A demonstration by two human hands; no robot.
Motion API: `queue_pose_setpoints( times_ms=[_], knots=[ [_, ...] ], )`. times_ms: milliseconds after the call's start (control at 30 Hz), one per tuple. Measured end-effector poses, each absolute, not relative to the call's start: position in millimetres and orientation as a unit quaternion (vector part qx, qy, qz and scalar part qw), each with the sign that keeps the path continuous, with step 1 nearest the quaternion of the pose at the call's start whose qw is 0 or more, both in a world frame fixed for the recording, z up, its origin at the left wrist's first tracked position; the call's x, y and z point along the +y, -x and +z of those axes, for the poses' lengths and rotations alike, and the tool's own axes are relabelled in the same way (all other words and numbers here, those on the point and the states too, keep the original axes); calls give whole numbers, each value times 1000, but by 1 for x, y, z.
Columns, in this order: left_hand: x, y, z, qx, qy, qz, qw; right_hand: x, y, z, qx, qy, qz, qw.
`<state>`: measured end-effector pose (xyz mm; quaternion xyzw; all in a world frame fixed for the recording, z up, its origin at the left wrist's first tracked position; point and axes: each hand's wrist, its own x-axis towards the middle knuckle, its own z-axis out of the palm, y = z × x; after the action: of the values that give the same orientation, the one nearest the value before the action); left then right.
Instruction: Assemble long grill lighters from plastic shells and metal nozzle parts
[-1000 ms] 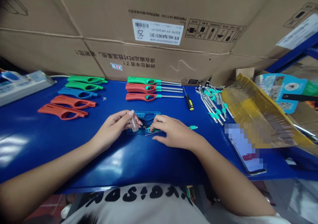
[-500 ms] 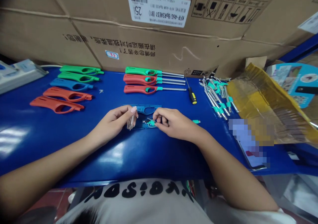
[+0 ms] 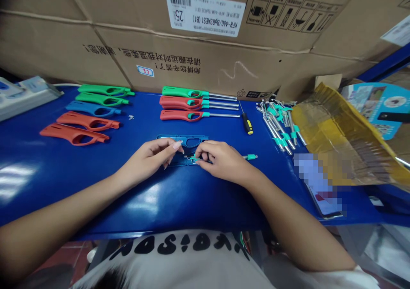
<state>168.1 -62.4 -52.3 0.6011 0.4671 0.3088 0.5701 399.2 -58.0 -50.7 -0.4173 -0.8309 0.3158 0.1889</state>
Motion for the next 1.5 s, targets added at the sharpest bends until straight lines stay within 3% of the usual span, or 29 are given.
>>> queue_pose_setpoints(
  times_ms=[200, 500, 967, 1500],
  knots=[
    [-63, -168, -53, 458, -610, 312, 566, -61, -398, -48, -842, 416, 296, 174],
    [-65, -168, -54, 467, -619, 322, 544, -57, -399, -52, -827, 374, 350, 233],
    [-66, -167, -46, 395, -434, 268, 764, -56, -394, -60, -795, 378, 399, 257],
    [-65, -167, -45, 399, -438, 248, 766, -56, -393, -63, -783, 393, 407, 258]
  ],
)
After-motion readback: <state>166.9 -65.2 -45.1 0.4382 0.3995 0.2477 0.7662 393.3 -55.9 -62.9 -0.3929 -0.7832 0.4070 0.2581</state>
